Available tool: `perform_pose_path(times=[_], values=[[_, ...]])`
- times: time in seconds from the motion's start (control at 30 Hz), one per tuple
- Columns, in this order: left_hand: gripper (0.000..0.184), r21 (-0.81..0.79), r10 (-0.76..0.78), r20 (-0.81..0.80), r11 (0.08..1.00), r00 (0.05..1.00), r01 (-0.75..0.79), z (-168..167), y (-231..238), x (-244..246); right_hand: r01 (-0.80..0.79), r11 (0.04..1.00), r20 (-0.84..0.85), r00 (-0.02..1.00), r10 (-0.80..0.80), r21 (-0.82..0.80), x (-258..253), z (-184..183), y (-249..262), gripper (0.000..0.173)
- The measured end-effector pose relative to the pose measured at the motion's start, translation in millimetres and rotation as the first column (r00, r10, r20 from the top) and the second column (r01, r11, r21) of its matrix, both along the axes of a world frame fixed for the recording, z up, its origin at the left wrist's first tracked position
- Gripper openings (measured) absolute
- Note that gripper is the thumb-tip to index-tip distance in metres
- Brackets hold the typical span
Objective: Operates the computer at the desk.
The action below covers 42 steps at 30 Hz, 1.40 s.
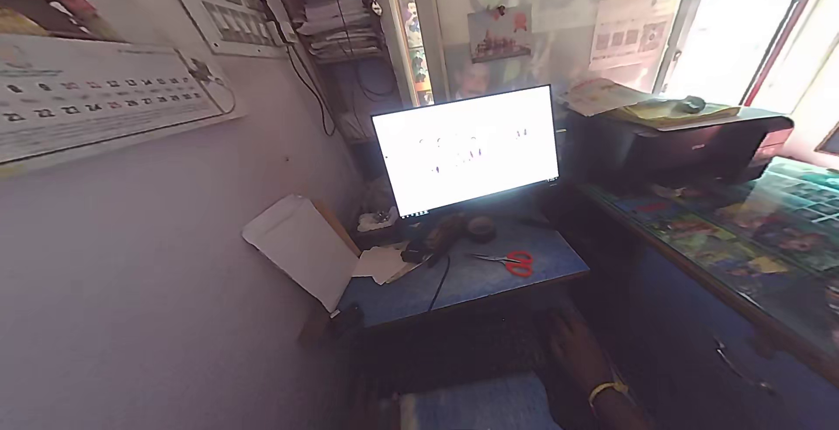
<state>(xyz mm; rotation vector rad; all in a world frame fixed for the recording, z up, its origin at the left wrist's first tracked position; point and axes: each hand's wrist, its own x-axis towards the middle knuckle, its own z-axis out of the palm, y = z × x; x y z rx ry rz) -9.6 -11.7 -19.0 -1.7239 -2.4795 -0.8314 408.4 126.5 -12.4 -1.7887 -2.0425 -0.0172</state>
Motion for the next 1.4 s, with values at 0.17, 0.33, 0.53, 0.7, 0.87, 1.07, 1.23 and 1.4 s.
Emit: perform_pose_path(times=[0.17, 0.33, 0.53, 0.7, 0.87, 1.07, 1.23, 1.4], values=[[0.058, 0.011, 0.004, -0.018, 1.0, 1.0, -0.004, -2.3, 1.2, -0.6, 0.0, 1.0, -0.004, 1.0, 0.0, -0.02, -0.8, 3.8, -0.6, 0.05], [0.057, -0.005, -0.003, -0.031, 1.0, 1.0, 0.003, 0.8, 0.2, 0.9, -0.002, 0.998, -0.027, 1.0, 0.0, -0.061, -1.1, 8.1, -4.3, 0.05], [0.059, -0.005, -0.002, -0.043, 1.0, 0.999, 0.002, 3.0, -1.2, 0.5, 0.02, 0.996, -0.025, 0.999, -0.022, -0.086, -2.6, 10.8, -4.7, 0.051], [0.059, -0.01, 0.0, -0.024, 1.0, 1.0, 0.0, -1.6, 0.3, -0.4, 0.036, 0.997, -0.014, 0.999, -0.037, -0.067, -1.9, 6.8, -3.2, 0.052], [0.059, 0.007, -0.009, -0.027, 1.0, 1.0, 0.01, -4.2, 1.9, -2.0, 0.055, 0.997, -0.016, 0.998, -0.056, -0.055, -2.2, 5.1, -2.9, 0.051], [0.059, -0.012, -0.004, -0.03, 1.0, 1.0, 0.003, -5.1, 2.5, -1.4, 0.063, 0.997, -0.027, 0.998, -0.064, -0.054, -1.7, 3.8, -2.1, 0.051], [0.06, -0.007, -0.003, -0.043, 1.0, 0.999, 0.003, -0.2, -0.3, 0.4, 0.063, 0.996, 0.001, 0.998, -0.063, -0.068, -1.5, 3.9, -1.1, 0.051], [0.061, -0.005, -0.005, -0.052, 1.0, 0.999, 0.004, -4.8, 0.2, -1.5, 0.067, 0.996, 0.002, 0.998, -0.067, -0.065, -1.0, 2.1, -1.3, 0.051]])
